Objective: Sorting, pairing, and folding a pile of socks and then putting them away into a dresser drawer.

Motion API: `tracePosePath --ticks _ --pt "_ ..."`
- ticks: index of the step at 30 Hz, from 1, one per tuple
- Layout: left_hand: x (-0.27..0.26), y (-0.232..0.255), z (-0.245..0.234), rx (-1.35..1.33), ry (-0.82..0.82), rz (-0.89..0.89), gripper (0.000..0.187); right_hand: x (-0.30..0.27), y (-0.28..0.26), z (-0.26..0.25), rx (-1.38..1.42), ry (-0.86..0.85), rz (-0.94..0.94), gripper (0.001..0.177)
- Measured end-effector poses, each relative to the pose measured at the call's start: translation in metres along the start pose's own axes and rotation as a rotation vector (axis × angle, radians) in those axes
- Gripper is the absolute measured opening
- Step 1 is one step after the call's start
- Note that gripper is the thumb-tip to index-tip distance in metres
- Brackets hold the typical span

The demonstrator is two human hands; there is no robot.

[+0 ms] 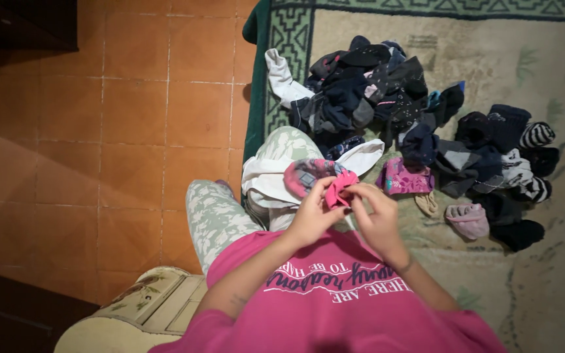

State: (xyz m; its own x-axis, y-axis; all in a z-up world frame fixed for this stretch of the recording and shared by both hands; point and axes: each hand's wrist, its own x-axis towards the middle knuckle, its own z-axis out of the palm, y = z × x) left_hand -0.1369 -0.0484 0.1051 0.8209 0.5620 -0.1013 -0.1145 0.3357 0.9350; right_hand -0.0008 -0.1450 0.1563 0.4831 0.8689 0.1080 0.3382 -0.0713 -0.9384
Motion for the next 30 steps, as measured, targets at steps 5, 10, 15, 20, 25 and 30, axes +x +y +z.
tracePosePath --ticks 5,10,15,20,25,30 --pt "0.013 -0.035 -0.004 -0.464 0.028 -0.115 0.052 -0.003 -0.015 0.016 -0.390 0.165 -0.272 0.033" --pt "0.029 -0.042 0.011 -0.526 0.055 -0.075 0.048 -0.007 -0.003 0.013 -0.545 0.314 -0.305 0.036" --pt "0.050 -0.054 0.020 -0.288 0.001 -0.011 0.042 -0.003 0.036 0.005 -0.397 0.422 -0.082 0.034" --pt "0.060 -0.080 0.020 -0.419 0.074 -0.079 0.031 -0.002 0.040 0.002 -0.408 0.429 -0.024 0.033" --pt "0.057 -0.079 0.014 -0.286 0.000 -0.135 0.040 0.002 0.030 -0.002 -0.368 0.341 -0.081 0.046" --pt "0.052 -0.076 0.018 -0.033 0.008 0.008 0.042 0.000 0.044 0.002 -0.495 0.303 -0.050 0.040"
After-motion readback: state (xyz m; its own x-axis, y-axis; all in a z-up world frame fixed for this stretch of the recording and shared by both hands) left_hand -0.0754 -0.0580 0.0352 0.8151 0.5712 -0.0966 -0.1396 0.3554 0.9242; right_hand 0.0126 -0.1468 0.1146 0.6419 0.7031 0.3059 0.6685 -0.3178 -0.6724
